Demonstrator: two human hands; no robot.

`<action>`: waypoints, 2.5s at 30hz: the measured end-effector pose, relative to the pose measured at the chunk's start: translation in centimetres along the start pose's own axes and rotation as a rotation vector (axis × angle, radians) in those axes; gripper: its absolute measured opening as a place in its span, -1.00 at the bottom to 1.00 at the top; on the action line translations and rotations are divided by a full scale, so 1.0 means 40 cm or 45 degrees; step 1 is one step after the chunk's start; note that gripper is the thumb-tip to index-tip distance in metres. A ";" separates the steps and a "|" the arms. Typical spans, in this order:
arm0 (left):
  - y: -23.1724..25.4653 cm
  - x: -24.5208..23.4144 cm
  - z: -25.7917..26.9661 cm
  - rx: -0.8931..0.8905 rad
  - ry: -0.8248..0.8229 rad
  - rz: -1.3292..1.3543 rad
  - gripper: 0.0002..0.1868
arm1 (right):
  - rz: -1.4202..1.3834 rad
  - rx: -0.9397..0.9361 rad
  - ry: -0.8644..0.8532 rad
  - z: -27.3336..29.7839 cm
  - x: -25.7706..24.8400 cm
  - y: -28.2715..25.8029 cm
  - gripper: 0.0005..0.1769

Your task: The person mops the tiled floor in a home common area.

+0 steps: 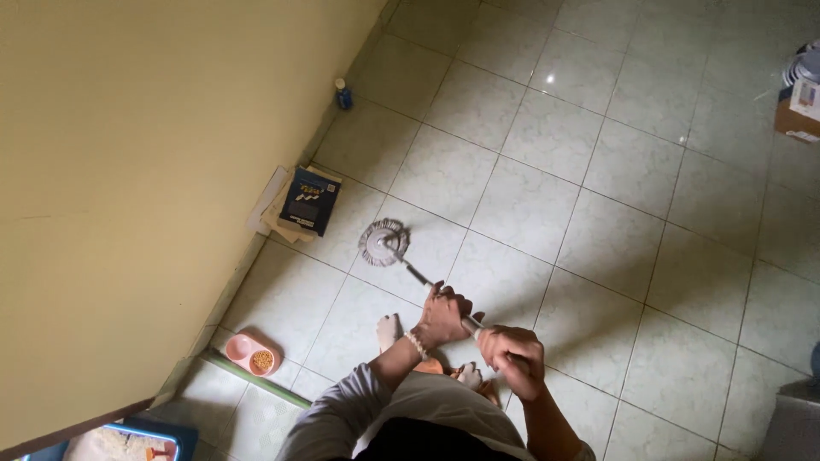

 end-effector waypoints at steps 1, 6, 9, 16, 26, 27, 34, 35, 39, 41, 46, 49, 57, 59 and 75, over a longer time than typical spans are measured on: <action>-0.005 0.010 0.018 -0.014 0.005 0.005 -0.47 | -0.006 0.005 -0.014 -0.010 0.007 -0.009 -0.84; -0.095 0.129 0.098 -0.022 0.497 -0.098 -0.54 | -0.268 0.190 0.006 -0.027 0.012 0.056 -0.79; -0.227 0.339 0.080 -0.234 -0.208 -0.023 -0.37 | -0.370 0.200 -0.013 -0.056 0.048 0.097 -0.71; -0.204 0.010 0.120 0.260 0.506 0.207 -0.80 | -0.349 0.176 0.022 -0.084 0.069 0.157 -0.64; -0.208 -0.209 0.094 0.656 1.025 0.335 -0.83 | -0.116 -0.067 0.157 -0.225 0.178 0.040 -0.70; -0.214 -0.224 0.090 0.702 1.056 0.342 -0.78 | -0.030 -0.103 0.104 -0.240 0.202 0.029 -0.69; -0.359 -0.213 0.018 0.653 1.061 0.219 -0.82 | 0.240 -0.442 -0.045 -0.254 0.246 0.221 -0.71; -0.396 -0.185 -0.017 0.499 0.974 0.198 -0.85 | 0.264 -0.436 -0.003 -0.280 0.248 0.227 -0.72; -0.488 -0.122 -0.134 0.174 0.769 0.199 -0.83 | 0.321 -0.364 0.104 -0.336 0.183 0.314 -0.72; -0.512 -0.113 -0.185 0.163 0.698 0.208 -0.82 | 0.324 -0.329 0.111 -0.355 0.143 0.347 -0.73; -0.589 -0.036 -0.310 0.094 0.400 -0.065 -0.75 | 0.306 -0.260 0.110 -0.391 0.072 0.447 -0.73; -0.633 -0.044 -0.345 0.088 0.383 0.033 -0.73 | 0.308 -0.272 0.091 -0.434 0.051 0.476 -0.83; -0.725 -0.109 -0.484 -0.073 0.481 -0.024 -0.76 | 0.219 -0.091 0.033 -0.576 -0.064 0.588 -0.94; -0.741 -0.114 -0.510 -0.110 0.489 -0.014 -0.79 | 0.203 -0.158 -0.022 -0.623 -0.070 0.571 -0.93; -0.870 -0.163 -0.741 -0.138 0.533 0.022 -0.80 | 0.103 -0.158 -0.060 -0.821 -0.231 0.677 -0.77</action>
Point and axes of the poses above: each hand's wrist, its own z-axis away from the middle knuckle, its own x-axis out of the palm, y = z × x, the point moved 7 cm from there along -z, towards the middle knuckle, and after that the axes turned 8 degrees about -z, right-handed, at the moved point
